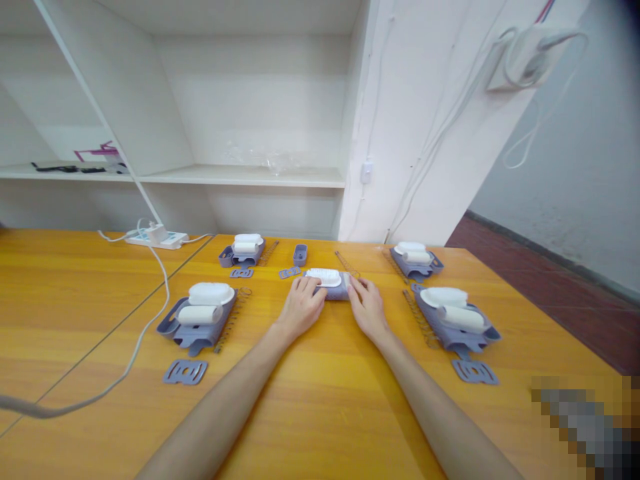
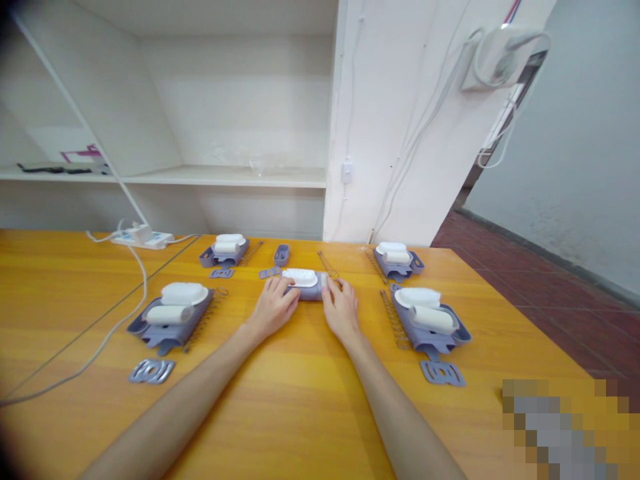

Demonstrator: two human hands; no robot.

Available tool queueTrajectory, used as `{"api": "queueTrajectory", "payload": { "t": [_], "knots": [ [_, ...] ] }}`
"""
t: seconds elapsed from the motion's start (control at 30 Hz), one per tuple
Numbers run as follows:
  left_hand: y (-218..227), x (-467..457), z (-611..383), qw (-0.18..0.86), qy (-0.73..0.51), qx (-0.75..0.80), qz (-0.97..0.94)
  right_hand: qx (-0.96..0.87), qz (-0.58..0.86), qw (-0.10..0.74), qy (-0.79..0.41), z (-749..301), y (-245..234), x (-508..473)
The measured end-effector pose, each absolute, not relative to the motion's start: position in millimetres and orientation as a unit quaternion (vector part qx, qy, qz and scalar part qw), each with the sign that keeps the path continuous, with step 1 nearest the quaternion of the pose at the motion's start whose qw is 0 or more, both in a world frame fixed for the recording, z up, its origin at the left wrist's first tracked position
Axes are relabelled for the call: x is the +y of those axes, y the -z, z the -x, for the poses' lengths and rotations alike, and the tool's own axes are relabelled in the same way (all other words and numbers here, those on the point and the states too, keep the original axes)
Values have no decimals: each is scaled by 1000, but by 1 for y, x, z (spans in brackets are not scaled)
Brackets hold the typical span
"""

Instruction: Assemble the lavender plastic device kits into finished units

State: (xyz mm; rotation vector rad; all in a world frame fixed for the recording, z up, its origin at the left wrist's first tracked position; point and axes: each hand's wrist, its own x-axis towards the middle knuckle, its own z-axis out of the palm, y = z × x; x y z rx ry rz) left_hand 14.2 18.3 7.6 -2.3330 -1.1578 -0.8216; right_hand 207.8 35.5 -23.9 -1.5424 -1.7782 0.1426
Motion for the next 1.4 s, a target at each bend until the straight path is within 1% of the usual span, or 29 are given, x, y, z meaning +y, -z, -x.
{"api": "queueTrajectory", "payload": {
  "t": [0.3, 0.4, 0.57, 0.73, 1.1, 1.4],
  "knots": [
    [-9, 17, -15, 221, 275, -426, 833, -743, 597, 301, -4, -215, 13, 30],
    [-10, 17, -16, 207, 274, -417, 841, -754, 590, 290, 7, -217, 11, 32],
    [-11, 16, -16, 190, 271, -409, 850, -768, 577, 278, -12, -215, 12, 36],
    [-11, 16, -17, 182, 274, -412, 849, -757, 590, 280, -17, -215, 12, 36],
    [-11, 16, -17, 195, 259, -420, 848, -697, 643, 312, 58, -214, 11, 34],
    [-10, 17, -17, 195, 256, -434, 841, -685, 651, 322, 50, -214, 10, 32]
  ]
}}
